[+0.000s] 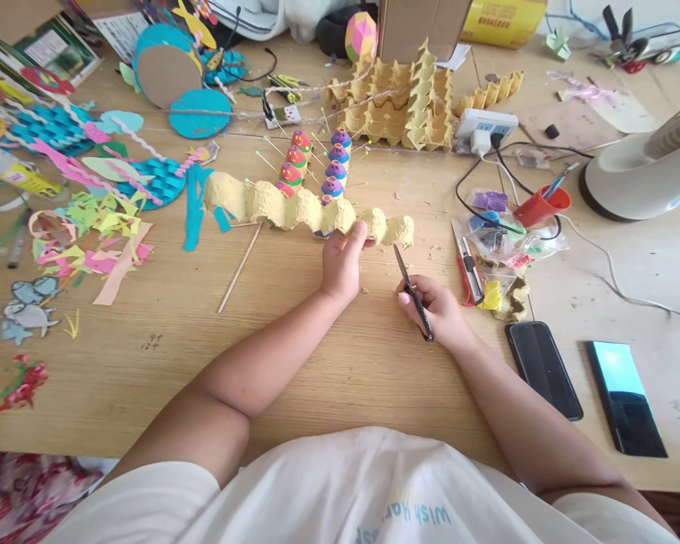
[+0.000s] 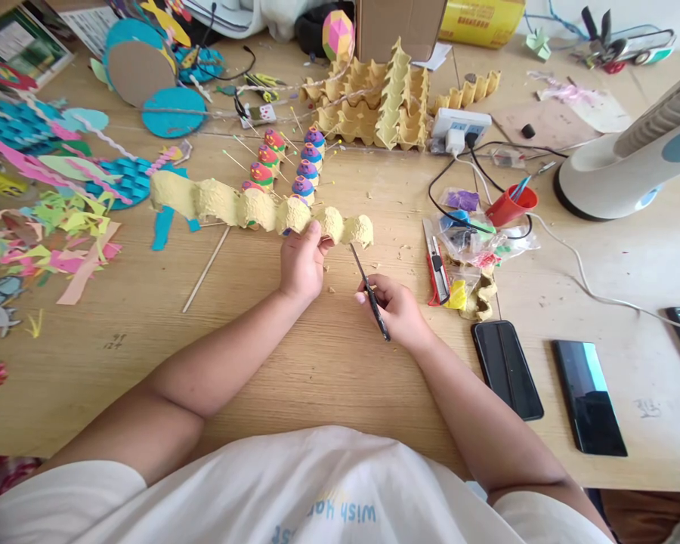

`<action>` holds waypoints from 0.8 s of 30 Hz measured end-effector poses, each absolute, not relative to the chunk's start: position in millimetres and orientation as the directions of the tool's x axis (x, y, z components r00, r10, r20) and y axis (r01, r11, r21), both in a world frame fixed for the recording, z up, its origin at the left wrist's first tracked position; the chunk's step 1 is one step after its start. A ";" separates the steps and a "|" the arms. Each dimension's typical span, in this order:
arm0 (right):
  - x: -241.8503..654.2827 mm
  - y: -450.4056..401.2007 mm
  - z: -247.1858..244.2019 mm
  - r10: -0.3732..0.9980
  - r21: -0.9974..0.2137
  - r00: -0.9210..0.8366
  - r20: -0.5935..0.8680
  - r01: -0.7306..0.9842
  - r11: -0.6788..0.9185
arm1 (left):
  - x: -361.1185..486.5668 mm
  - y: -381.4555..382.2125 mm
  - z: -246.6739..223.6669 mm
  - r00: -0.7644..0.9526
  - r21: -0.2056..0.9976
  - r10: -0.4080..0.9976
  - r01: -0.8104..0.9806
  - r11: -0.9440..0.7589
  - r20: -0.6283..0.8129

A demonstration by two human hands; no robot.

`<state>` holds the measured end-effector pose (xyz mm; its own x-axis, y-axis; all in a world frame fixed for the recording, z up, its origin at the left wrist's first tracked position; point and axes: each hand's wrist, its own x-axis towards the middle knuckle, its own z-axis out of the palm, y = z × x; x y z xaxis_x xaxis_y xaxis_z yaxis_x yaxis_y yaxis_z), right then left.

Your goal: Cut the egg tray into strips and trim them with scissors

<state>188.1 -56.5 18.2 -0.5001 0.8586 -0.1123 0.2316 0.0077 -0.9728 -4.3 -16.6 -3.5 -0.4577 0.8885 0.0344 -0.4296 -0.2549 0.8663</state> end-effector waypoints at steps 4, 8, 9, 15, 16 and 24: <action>188.1 -60.1 16.0 0.893 -0.987 -0.447 -0.059 0.159 0.014 | -4.2 -19.3 -5.1 -0.488 0.892 0.871 -0.370 -0.261 0.053; 188.1 -61.3 19.7 0.916 -0.994 -0.402 0.015 0.095 0.058 | 0.8 -24.3 -1.8 -0.524 0.898 0.852 -0.365 -0.244 0.018; 188.2 -60.8 19.5 0.917 -0.993 -0.396 0.055 0.071 0.090 | 2.5 -25.7 -0.9 -0.531 0.903 0.847 -0.365 -0.228 -0.001; 188.9 -57.4 9.4 0.947 -0.970 -0.294 0.130 0.160 0.183 | 9.6 -35.8 2.1 -0.518 0.937 0.855 -0.311 -0.159 -0.027; 189.1 -57.8 8.6 0.950 -0.959 -0.287 0.124 0.210 0.189 | 10.1 -37.7 2.3 -0.520 0.944 0.854 -0.295 -0.150 -0.027; 190.5 -61.1 20.4 0.970 -0.759 -0.221 0.106 0.612 0.222 | 14.5 -47.7 6.0 -0.521 0.977 0.852 -0.203 -0.065 -0.051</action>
